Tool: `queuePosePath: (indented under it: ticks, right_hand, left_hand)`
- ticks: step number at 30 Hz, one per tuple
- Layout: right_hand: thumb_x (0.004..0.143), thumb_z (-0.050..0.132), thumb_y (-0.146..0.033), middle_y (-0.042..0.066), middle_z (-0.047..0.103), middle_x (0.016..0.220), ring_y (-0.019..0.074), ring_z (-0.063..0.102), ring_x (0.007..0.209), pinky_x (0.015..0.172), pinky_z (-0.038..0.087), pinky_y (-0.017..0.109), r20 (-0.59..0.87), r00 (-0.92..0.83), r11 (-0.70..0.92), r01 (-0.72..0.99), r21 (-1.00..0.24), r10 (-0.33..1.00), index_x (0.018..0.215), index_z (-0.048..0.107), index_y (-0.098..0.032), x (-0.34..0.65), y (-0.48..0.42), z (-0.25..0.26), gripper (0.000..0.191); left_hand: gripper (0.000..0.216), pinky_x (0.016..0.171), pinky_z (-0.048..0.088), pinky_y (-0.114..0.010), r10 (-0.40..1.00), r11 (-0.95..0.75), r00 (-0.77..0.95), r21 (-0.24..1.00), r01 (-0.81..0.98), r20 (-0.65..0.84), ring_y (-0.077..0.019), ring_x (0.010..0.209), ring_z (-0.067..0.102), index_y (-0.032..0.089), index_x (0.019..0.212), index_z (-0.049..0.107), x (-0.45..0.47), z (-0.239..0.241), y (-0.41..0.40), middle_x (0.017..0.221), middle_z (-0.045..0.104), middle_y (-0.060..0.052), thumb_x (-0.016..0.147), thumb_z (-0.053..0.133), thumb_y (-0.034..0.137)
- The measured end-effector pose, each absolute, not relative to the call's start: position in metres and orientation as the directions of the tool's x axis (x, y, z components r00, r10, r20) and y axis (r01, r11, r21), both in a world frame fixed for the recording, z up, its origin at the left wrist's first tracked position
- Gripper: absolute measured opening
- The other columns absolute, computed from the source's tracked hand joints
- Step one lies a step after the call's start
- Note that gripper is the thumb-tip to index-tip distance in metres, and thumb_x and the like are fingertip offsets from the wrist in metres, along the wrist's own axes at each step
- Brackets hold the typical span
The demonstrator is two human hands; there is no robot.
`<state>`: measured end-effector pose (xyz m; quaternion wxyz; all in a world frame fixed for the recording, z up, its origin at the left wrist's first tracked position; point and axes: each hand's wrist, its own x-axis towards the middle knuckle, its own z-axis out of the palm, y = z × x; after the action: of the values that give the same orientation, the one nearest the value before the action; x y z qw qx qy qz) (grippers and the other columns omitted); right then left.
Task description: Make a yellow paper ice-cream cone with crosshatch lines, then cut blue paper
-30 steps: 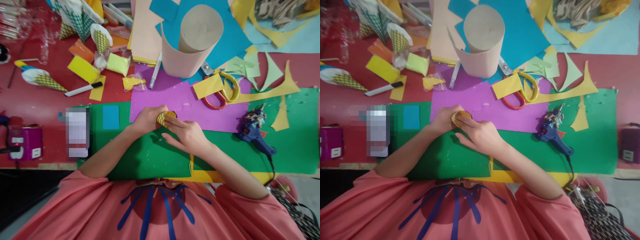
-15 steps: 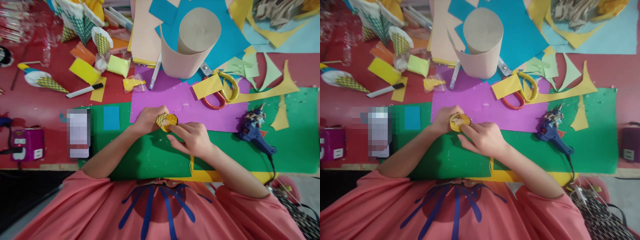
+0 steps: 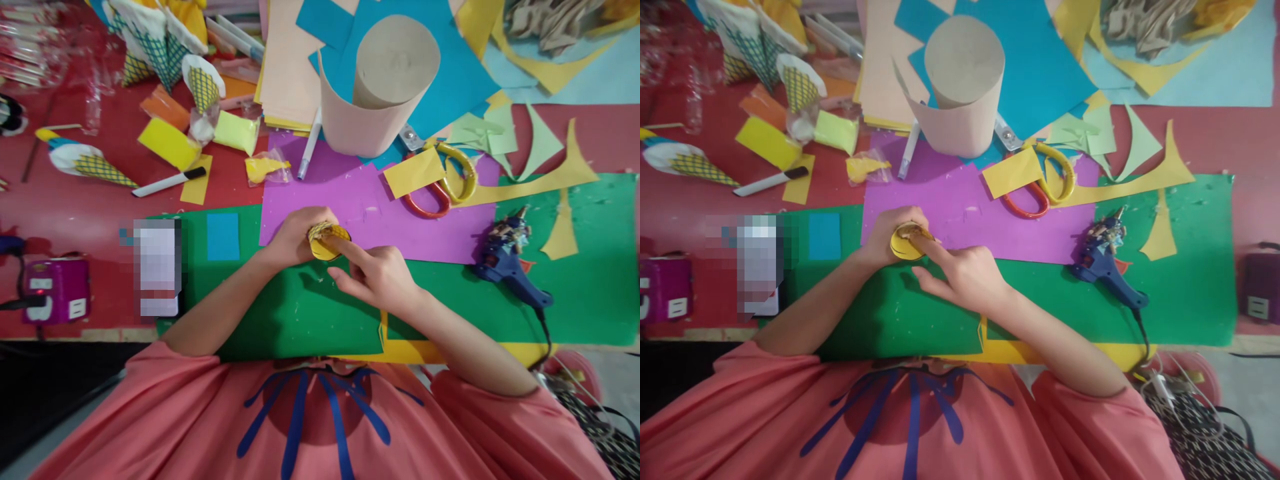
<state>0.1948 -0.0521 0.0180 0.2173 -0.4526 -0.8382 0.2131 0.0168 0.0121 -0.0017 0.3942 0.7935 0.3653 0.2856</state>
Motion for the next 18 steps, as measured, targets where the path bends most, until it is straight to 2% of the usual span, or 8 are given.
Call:
queuePosePath:
  ticks: [5,9,12,15,18]
  right_hand:
    - [0.091,0.039,-0.047,-0.004,0.06,0.05,0.009,0.05,0.04,0.045,0.023,0.025,0.067,-0.482,0.448,0.743,-0.498,0.874,0.125,0.054,-0.012,0.189,-0.052,0.019,0.052]
    - [0.089,0.041,-0.046,-0.004,0.059,0.048,0.0103,0.049,0.039,0.043,0.02,0.027,0.092,-0.463,0.454,0.779,-0.433,0.882,0.12,0.057,-0.011,0.185,-0.051,0.018,0.049]
    - [0.088,0.044,-0.042,-0.003,0.061,0.052,0.0102,0.05,0.04,0.042,0.024,0.027,0.176,-0.455,0.484,0.761,-0.433,0.873,0.111,0.06,-0.01,0.186,-0.051,0.015,0.042]
    - [0.087,0.048,-0.036,-0.002,0.063,0.057,0.0087,0.051,0.042,0.043,0.033,0.024,0.324,-0.426,0.534,0.707,-0.464,0.845,0.106,0.06,-0.01,0.191,-0.051,0.014,0.034]
    - [0.086,0.053,-0.028,0.005,0.07,0.079,0.0098,0.061,0.058,0.051,0.044,0.022,0.483,-0.396,0.612,0.639,-0.465,0.781,0.104,0.061,-0.011,0.196,-0.052,0.016,0.027]
  left_hand:
    - [0.015,0.056,0.038,-0.022,0.795,-0.453,0.578,0.814,0.364,0.184,-0.0082,0.058,0.05,0.018,0.07,0.05,0.018,-0.007,0.014,0.065,0.056,0.004,0.074,0.059,0.029]
    - [0.011,0.056,0.037,-0.023,0.777,-0.494,0.595,0.785,0.374,0.206,-0.009,0.06,0.05,0.018,0.072,0.05,0.019,-0.009,0.011,0.068,0.057,0.003,0.073,0.058,0.026]
    - [0.009,0.055,0.037,-0.022,0.79,-0.469,0.588,0.787,0.402,0.171,-0.0091,0.06,0.05,0.018,0.073,0.05,0.021,-0.008,0.008,0.068,0.057,0.003,0.073,0.055,0.025]
    - [0.013,0.055,0.039,-0.022,0.832,-0.42,0.538,0.79,0.448,0.137,-0.0097,0.063,0.053,0.019,0.077,0.05,0.022,-0.008,0.007,0.071,0.059,0.003,0.073,0.057,0.029]
    - [0.023,0.057,0.041,-0.023,0.867,-0.409,0.464,0.793,0.451,0.183,-0.0102,0.067,0.054,0.02,0.085,0.049,0.021,-0.011,0.007,0.077,0.06,0.003,0.074,0.062,0.035]
